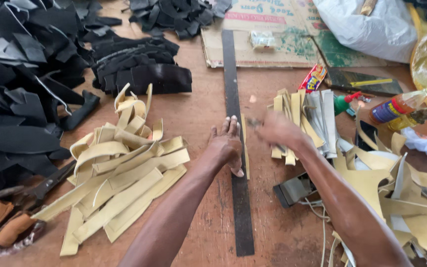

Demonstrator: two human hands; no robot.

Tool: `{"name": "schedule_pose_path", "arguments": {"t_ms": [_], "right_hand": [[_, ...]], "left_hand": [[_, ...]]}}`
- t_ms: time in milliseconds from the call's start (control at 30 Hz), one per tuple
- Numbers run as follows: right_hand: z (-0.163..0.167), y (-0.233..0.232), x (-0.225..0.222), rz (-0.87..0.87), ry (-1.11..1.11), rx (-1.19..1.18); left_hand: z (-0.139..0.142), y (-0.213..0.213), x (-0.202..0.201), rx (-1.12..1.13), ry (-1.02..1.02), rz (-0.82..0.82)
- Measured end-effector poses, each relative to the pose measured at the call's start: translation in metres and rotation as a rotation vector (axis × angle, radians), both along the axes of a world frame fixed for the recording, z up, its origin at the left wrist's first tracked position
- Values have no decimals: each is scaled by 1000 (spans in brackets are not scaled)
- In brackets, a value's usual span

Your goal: The person uses a utility knife and a metal ruler to cut light-colored flexible material into narrow strips on a wooden workbench. They repeatedly align the ruler, slice along its edge, and set the cut pieces aside among other scraps and tools.

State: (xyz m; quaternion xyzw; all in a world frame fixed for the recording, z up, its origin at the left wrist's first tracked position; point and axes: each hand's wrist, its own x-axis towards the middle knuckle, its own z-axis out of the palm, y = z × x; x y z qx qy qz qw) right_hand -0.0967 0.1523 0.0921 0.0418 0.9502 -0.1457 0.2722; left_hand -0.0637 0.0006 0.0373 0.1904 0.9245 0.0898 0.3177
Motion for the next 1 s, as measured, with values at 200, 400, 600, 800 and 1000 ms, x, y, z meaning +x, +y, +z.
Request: {"name": "schedule_pose_path", "arguments": {"t_ms": [200, 400, 600, 800, 1000], "right_hand": [[-18, -16, -17, 24, 366, -299], [-32, -1, -17, -12, 286, -321], [-22, -1, -12, -43, 163, -365], [-27, -11, -28, -17, 111, -257], [-40, -15, -33, 382, 297, 89]], "left_hand": [[11, 3, 2, -49, -40, -1], [12, 6, 1, -70, -43, -10], [11, 4, 2, -57, -39, 1], [13, 4, -1, -78, -56, -21], [10, 5, 0, -76, -27, -25]]}}
